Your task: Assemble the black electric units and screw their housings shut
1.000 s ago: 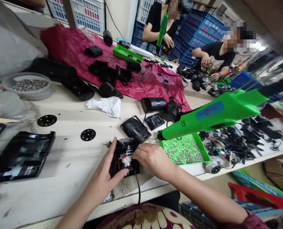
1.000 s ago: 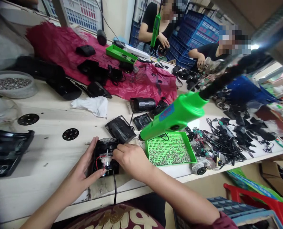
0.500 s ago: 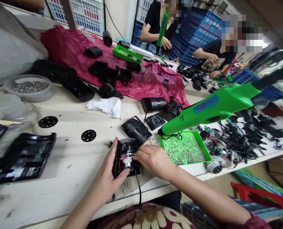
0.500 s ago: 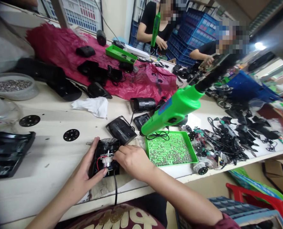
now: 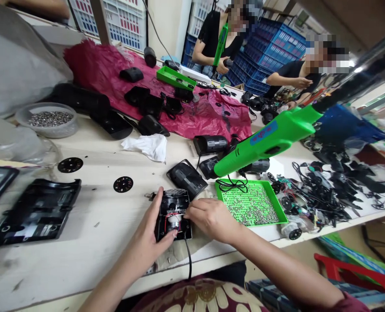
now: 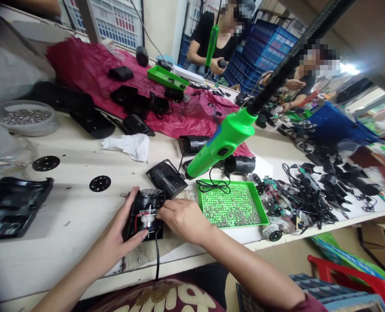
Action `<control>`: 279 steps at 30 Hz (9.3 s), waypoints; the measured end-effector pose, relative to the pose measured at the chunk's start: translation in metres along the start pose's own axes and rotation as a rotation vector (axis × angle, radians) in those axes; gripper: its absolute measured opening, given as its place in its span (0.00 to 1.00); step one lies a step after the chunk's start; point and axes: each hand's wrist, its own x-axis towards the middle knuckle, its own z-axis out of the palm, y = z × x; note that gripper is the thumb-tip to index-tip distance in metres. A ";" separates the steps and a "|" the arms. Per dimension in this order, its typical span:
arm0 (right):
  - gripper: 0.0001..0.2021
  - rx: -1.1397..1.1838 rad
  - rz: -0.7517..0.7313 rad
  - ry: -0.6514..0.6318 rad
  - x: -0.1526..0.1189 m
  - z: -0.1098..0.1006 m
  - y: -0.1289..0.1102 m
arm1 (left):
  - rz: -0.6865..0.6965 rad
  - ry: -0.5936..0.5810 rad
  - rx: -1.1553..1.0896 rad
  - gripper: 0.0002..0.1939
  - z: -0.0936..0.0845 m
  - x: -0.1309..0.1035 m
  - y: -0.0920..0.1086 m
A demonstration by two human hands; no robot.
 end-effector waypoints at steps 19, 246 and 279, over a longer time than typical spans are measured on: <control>0.15 -0.009 -0.023 0.072 -0.011 0.004 -0.001 | 0.058 0.073 0.097 0.45 0.003 0.001 0.002; 0.35 0.395 0.638 0.464 -0.032 0.004 -0.060 | -0.351 0.373 -1.518 0.21 0.033 -0.002 0.039; 0.33 0.334 0.565 0.353 -0.029 0.028 -0.073 | -0.485 0.414 -1.458 0.27 0.040 -0.003 0.036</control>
